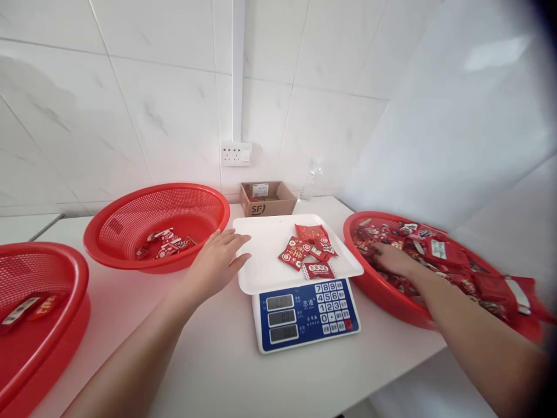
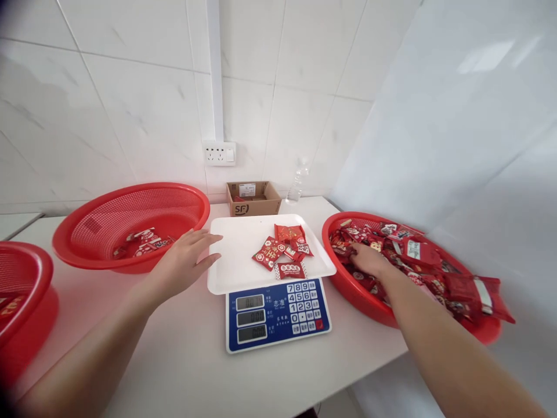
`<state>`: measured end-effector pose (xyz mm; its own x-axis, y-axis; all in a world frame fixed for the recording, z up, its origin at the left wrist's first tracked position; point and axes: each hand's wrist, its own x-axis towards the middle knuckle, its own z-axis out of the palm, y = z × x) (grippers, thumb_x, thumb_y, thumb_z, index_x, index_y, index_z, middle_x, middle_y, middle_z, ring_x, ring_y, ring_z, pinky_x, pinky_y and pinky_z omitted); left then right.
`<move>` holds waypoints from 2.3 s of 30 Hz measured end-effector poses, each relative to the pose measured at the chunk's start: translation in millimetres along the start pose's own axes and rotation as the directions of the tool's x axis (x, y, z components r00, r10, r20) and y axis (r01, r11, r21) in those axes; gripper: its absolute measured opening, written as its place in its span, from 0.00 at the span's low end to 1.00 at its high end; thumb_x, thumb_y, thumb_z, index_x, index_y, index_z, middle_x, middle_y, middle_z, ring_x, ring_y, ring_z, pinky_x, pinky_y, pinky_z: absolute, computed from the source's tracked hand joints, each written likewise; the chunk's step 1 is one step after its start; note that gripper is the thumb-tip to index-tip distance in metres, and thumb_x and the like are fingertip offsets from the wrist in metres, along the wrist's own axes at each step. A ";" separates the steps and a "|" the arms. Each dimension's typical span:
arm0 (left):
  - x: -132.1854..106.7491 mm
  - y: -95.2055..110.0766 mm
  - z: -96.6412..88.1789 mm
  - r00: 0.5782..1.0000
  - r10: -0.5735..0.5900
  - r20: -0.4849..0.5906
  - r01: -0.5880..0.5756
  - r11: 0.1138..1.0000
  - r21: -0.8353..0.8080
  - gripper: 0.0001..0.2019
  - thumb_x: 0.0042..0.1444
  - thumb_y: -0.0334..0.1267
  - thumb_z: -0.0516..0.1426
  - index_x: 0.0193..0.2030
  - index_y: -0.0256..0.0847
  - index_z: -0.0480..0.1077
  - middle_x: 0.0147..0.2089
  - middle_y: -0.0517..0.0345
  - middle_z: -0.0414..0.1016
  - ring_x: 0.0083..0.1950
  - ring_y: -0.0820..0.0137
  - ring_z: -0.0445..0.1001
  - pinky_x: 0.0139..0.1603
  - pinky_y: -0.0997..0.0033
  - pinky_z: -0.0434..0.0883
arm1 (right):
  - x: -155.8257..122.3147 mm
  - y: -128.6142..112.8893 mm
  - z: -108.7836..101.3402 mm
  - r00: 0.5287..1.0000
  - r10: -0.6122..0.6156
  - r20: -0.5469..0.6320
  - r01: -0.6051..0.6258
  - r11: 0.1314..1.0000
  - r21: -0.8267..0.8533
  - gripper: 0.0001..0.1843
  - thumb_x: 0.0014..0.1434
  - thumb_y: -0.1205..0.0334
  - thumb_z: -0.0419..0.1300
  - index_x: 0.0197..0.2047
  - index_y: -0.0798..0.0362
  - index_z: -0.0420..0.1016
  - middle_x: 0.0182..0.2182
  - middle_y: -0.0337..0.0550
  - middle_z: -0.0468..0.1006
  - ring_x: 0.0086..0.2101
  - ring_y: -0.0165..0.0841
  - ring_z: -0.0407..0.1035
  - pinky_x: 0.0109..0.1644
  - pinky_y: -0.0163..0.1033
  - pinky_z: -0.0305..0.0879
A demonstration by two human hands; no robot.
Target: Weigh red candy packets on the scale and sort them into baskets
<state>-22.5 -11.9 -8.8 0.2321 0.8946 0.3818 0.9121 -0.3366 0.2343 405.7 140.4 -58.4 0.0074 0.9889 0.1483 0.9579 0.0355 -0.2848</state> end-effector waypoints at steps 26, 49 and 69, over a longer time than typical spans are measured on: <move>-0.4 -8.6 12.1 0.998 -0.005 -0.070 0.003 1.000 -0.030 0.18 0.61 0.45 0.50 0.54 0.43 0.70 0.56 0.48 0.73 0.62 0.52 0.65 0.59 0.45 0.64 | -123.2 -144.7 -21.9 0.749 -0.660 0.060 0.655 0.751 0.075 0.14 0.61 0.60 0.53 0.48 0.48 0.73 0.44 0.45 0.77 0.46 0.38 0.69 0.50 0.46 0.67; -1.7 -9.4 15.2 0.998 0.015 -0.053 -0.016 1.000 -0.020 0.18 0.62 0.44 0.50 0.55 0.44 0.68 0.57 0.50 0.72 0.62 0.54 0.64 0.60 0.46 0.62 | -98.5 -139.9 -10.6 0.889 -0.458 -0.004 0.458 0.889 -0.018 0.21 0.60 0.56 0.51 0.53 0.51 0.72 0.51 0.50 0.72 0.52 0.43 0.65 0.56 0.51 0.62; -0.7 -14.4 20.3 1.000 0.015 -0.017 -0.015 0.999 -0.028 0.18 0.62 0.44 0.49 0.56 0.44 0.67 0.57 0.52 0.72 0.63 0.53 0.62 0.61 0.45 0.61 | -94.6 -148.3 -18.3 0.911 -0.388 0.138 0.351 0.908 0.230 0.23 0.60 0.51 0.50 0.56 0.49 0.70 0.57 0.46 0.67 0.58 0.39 0.59 0.63 0.49 0.54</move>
<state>-28.8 -1.7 -30.7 0.2395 0.8844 0.4007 0.8986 -0.3582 0.2535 268.2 38.9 -12.9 -0.4044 0.9074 0.1146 0.8062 0.4128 -0.4238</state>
